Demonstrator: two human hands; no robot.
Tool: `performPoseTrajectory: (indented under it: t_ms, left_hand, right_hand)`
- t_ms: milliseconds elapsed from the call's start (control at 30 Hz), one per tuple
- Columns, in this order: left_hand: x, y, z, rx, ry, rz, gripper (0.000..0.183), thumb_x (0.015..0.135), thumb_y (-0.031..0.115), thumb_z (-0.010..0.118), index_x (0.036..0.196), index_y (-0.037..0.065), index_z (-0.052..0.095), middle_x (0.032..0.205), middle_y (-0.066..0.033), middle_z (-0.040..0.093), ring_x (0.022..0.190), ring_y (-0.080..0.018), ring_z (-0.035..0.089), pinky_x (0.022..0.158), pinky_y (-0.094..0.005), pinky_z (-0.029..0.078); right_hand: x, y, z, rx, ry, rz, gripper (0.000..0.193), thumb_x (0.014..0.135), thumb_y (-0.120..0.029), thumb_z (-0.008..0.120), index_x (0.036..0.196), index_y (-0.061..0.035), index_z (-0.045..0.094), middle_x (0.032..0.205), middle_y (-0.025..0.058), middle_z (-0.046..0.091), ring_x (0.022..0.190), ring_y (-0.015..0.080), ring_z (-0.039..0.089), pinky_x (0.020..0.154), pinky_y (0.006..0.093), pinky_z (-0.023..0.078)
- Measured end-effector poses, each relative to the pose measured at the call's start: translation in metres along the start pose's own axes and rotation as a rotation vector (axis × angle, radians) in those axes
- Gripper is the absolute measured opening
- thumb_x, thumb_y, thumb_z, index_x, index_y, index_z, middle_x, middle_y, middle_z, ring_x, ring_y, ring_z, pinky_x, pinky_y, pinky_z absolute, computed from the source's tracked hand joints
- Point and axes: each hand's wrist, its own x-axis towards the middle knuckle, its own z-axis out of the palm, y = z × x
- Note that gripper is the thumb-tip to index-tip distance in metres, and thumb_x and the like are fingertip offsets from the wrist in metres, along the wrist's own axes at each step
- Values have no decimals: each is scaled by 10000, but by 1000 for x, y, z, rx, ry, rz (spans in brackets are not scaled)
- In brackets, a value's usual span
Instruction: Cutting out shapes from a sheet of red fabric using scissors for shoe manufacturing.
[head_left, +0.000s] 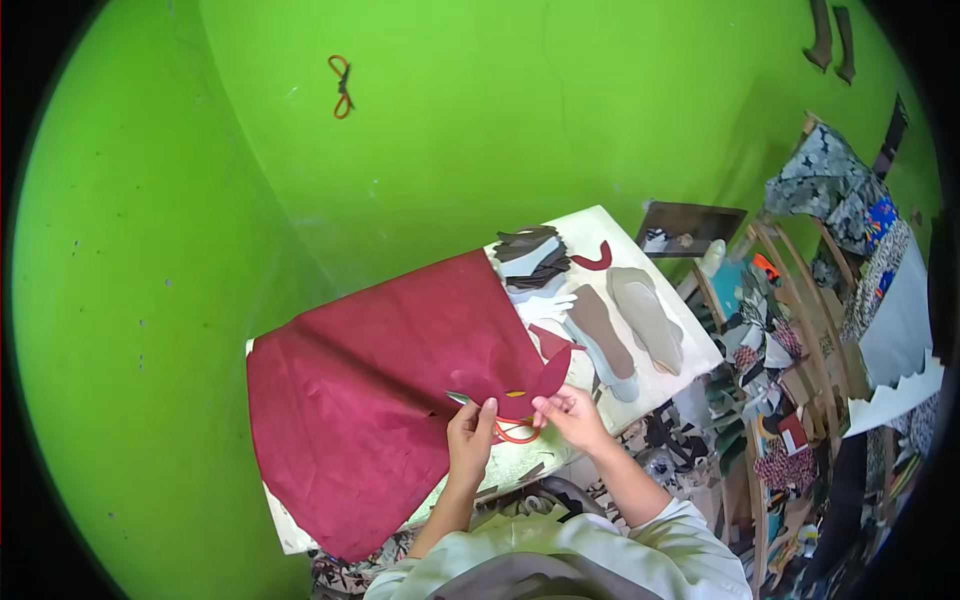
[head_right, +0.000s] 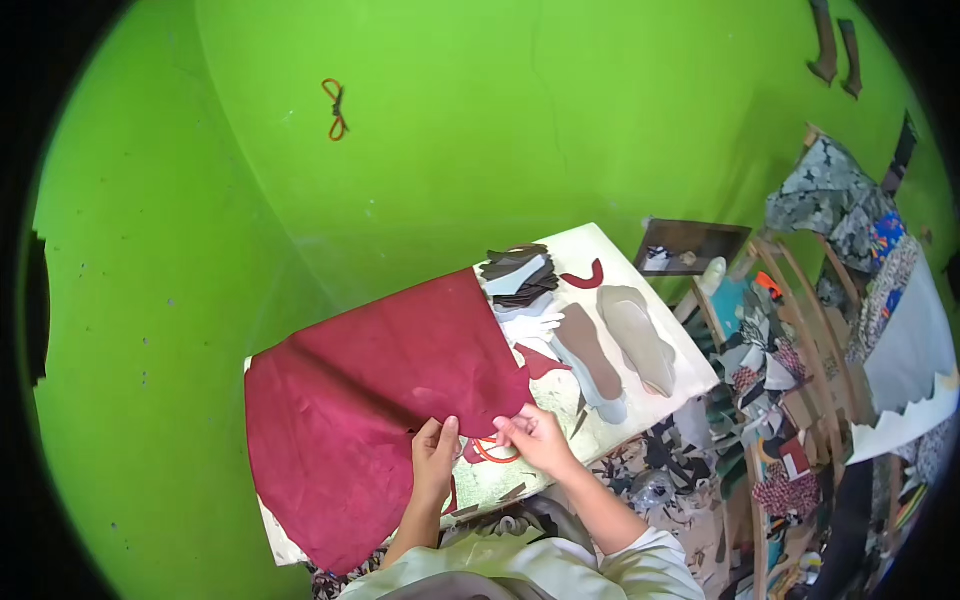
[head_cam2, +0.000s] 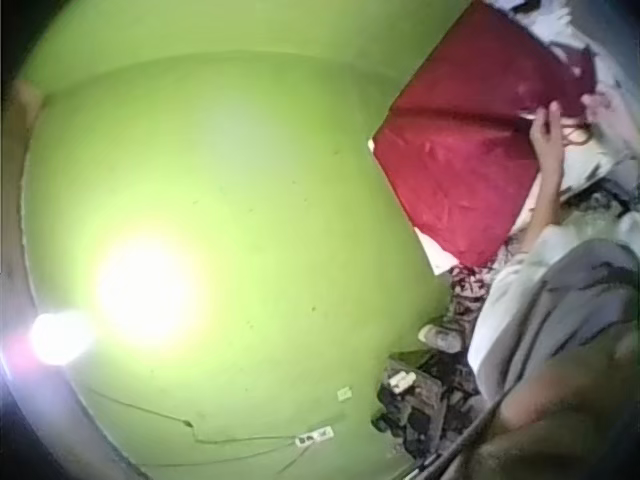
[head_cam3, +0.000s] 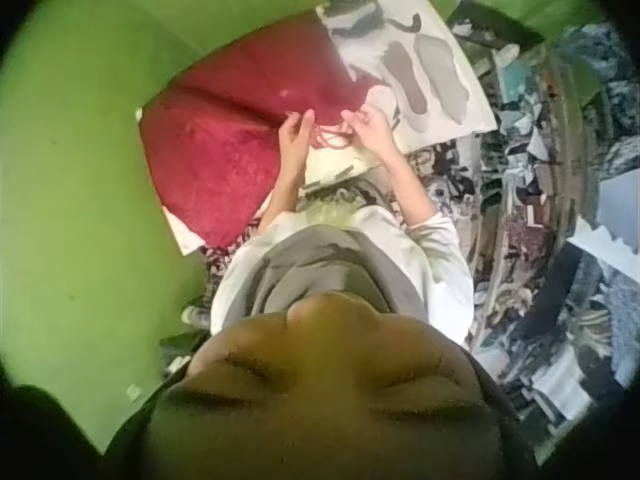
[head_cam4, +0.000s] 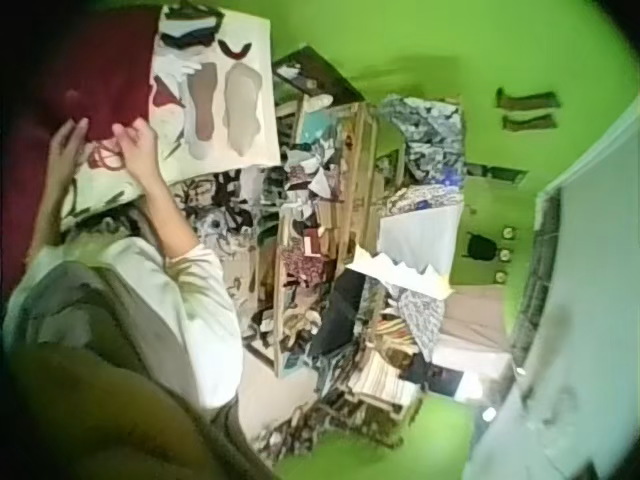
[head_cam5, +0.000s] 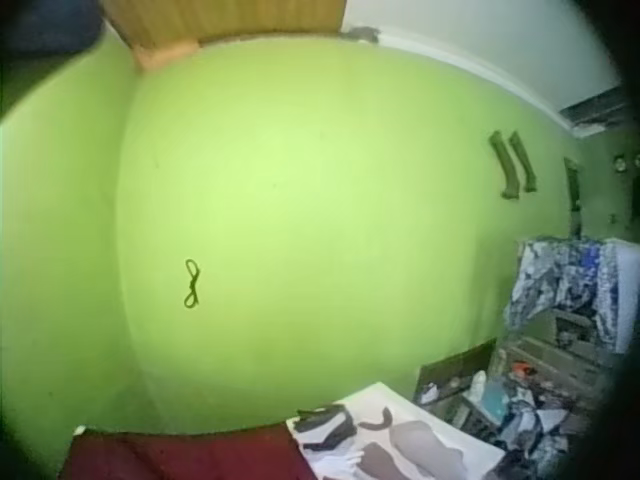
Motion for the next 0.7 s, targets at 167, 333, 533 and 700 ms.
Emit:
performPoseTrajectory:
  t_ms: [167,333,533,700]
  left_hand:
    - [7,-5,16,-18,77,202,144,878,132,474,762,49,492,548,44,391,467,-20,321,414,-186,240]
    - [24,-14,20,-7,97,151,143,875,119,477,749,52,485,584,33,410,443,-16,281,403,-185,214]
    - [33,-49,43,-3,165,110,163,879,132,470,730,69,469,523,47,364,437,-21,279,402,-189,202]
    - [45,-69,98,-93,220,119,153,879,130,470,740,68,461,523,42,364,444,-24,292,407,-196,213]
  right_hand:
    - [-5,-8,-45,10,243,-97,110,829,-69,553,900,16,557,683,51,585,603,115,558,569,231,446]
    - [-1,-6,-110,-1,406,-70,122,850,-92,525,919,6,548,734,50,589,643,104,557,611,224,449]
    - [51,8,-190,8,431,-6,103,856,-110,516,917,-28,521,736,36,573,654,102,538,625,220,445]
    - [116,54,-269,270,647,82,103,832,-89,554,900,-22,516,779,48,570,662,120,550,627,222,458]
